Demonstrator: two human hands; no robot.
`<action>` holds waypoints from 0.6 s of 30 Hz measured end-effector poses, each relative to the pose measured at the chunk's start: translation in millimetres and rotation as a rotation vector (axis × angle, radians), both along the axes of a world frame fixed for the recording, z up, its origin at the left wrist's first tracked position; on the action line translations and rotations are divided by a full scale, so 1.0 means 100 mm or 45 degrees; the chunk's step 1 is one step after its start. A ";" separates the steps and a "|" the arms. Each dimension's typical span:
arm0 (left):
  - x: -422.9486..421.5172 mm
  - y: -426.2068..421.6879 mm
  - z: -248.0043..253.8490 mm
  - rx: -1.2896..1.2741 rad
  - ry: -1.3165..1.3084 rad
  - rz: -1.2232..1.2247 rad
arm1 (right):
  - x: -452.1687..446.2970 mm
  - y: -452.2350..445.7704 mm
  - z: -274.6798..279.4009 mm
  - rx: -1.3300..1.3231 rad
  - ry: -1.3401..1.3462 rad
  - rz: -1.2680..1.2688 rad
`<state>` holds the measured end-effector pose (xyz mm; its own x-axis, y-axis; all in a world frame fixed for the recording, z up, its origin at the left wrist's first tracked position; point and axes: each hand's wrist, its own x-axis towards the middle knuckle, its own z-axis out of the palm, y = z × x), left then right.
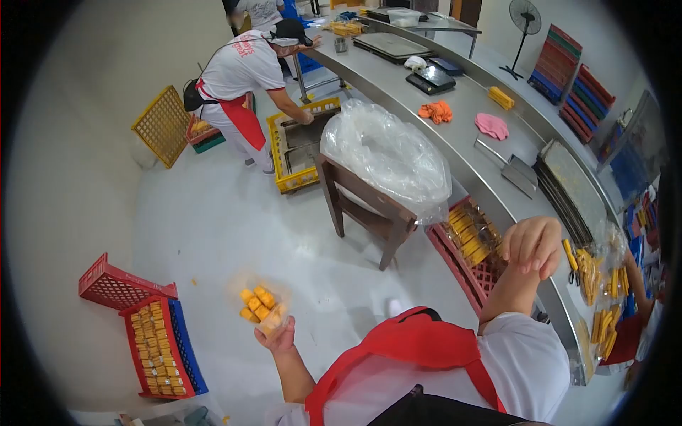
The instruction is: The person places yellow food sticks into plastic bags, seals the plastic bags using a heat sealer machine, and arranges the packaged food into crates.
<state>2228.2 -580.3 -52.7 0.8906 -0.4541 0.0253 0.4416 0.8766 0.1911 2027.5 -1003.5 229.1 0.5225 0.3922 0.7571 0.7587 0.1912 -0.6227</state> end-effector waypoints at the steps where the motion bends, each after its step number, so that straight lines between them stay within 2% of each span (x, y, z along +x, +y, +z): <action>1: 0.03 -0.01 0.01 -0.007 -0.005 0.005 | 0.09 -0.04 -0.04 0.044 0.007 -0.016; 4: 0.12 -0.08 0.08 -0.069 -0.080 0.027 | 0.36 -0.18 -0.12 0.075 0.001 0.016; 7: 0.21 -0.05 0.14 -0.016 0.005 0.138 | 0.62 -0.37 -0.20 0.118 0.002 0.051; 9: 0.36 0.01 0.12 0.157 -0.251 0.078 | 0.90 -0.50 -0.22 0.126 -0.002 0.133; 10: 0.41 0.02 0.16 0.181 -0.236 0.133 | 1.04 -0.54 -0.19 0.155 -0.036 0.173; 12: 0.54 -0.05 0.31 0.055 -0.263 0.130 | 1.30 -0.62 -0.13 0.138 -0.079 0.270; 18: 0.82 -0.08 0.20 0.067 -0.294 0.195 | 1.87 -0.77 -0.25 0.146 -0.079 0.340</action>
